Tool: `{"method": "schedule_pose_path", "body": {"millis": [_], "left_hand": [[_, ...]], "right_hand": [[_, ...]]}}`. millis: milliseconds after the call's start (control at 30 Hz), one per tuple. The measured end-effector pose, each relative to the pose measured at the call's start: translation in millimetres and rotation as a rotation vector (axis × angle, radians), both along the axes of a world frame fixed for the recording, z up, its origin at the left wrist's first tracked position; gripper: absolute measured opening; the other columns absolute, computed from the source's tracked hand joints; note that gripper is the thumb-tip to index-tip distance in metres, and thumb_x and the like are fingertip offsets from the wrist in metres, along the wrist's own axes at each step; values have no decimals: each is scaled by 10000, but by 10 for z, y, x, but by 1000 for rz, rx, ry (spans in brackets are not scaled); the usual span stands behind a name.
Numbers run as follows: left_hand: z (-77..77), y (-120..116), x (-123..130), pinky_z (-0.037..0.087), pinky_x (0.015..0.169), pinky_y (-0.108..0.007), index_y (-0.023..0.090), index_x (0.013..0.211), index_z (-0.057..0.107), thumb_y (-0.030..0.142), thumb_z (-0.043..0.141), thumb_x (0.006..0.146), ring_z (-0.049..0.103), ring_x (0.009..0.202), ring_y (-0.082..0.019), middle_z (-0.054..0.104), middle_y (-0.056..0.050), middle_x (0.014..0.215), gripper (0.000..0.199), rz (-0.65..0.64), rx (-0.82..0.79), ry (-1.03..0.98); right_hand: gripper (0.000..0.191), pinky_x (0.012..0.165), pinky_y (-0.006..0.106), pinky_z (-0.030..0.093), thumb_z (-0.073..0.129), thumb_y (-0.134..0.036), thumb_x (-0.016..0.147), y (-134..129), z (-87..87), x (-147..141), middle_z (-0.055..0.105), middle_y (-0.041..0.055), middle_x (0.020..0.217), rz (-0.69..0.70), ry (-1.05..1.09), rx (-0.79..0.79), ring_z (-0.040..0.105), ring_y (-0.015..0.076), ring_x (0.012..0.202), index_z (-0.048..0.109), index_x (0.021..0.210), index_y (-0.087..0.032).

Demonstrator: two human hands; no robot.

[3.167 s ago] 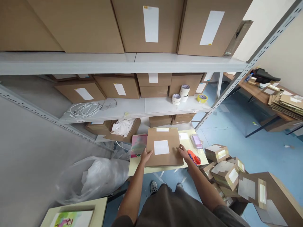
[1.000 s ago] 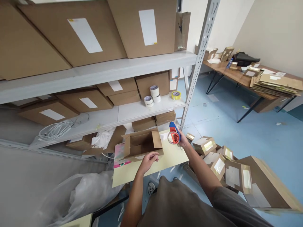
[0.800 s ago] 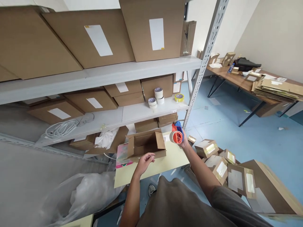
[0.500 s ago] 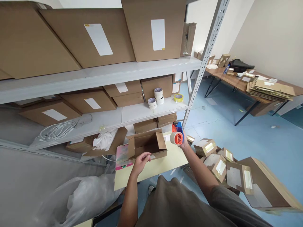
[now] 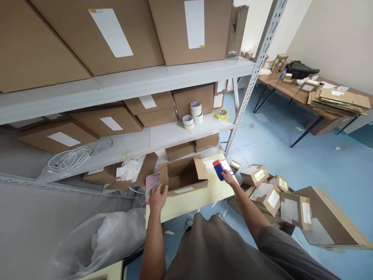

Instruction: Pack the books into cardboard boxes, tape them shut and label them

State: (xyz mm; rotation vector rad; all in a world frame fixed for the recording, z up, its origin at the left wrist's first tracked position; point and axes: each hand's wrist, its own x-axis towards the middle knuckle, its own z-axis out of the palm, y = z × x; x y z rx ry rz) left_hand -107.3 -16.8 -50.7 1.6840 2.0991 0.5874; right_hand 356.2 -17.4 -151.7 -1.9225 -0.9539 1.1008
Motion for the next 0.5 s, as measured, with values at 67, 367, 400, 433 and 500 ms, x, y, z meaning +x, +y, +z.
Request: {"method": "schedule_pose_path", "body": {"millis": [67, 367, 400, 433, 500], "left_hand": [[-55, -1, -10, 381, 1218, -483, 179, 1253, 716, 499, 570, 944, 477, 1466, -354, 617, -181, 1480, 468, -3, -46, -18], [-70, -141, 87, 500, 1088, -398, 171, 1253, 730, 430, 550, 973, 693, 1205, -289, 739, -148, 1311, 422, -38, -115, -125], [-69, -151, 92, 498, 1092, -402, 173, 1241, 738, 429, 556, 972, 691, 1212, -291, 744, -148, 1301, 413, -40, -110, -130], [-68, -157, 94, 496, 1095, -407, 179, 1230, 744, 439, 564, 970, 691, 1216, -294, 747, -148, 1294, 409, -41, -104, -141], [-68, -154, 83, 496, 1096, -417, 191, 1216, 752, 488, 590, 960, 699, 1203, -300, 756, -146, 1278, 424, -45, -102, -192]], "right_hand": [[135, 796, 337, 458, 660, -329, 774, -151, -193, -95, 714, 55, 831, 20, -41, -50, 645, 259, 893, 648, 795, -196], [269, 834, 344, 488, 603, -259, 906, -481, -550, -332, 763, 188, 1130, 305, -525, -439, 718, 307, 1075, 733, 1111, -144], [309, 840, 345, 494, 586, -262, 925, -449, -511, -336, 762, 193, 1158, 323, -552, -440, 718, 308, 1097, 722, 1177, -144], [347, 844, 341, 499, 573, -260, 937, -411, -457, -343, 760, 194, 1187, 340, -574, -423, 717, 304, 1118, 706, 1237, -146], [382, 839, 329, 512, 581, -250, 933, -343, -320, -379, 770, 181, 1192, 389, -611, -365, 729, 292, 1112, 699, 1285, -160]]}}
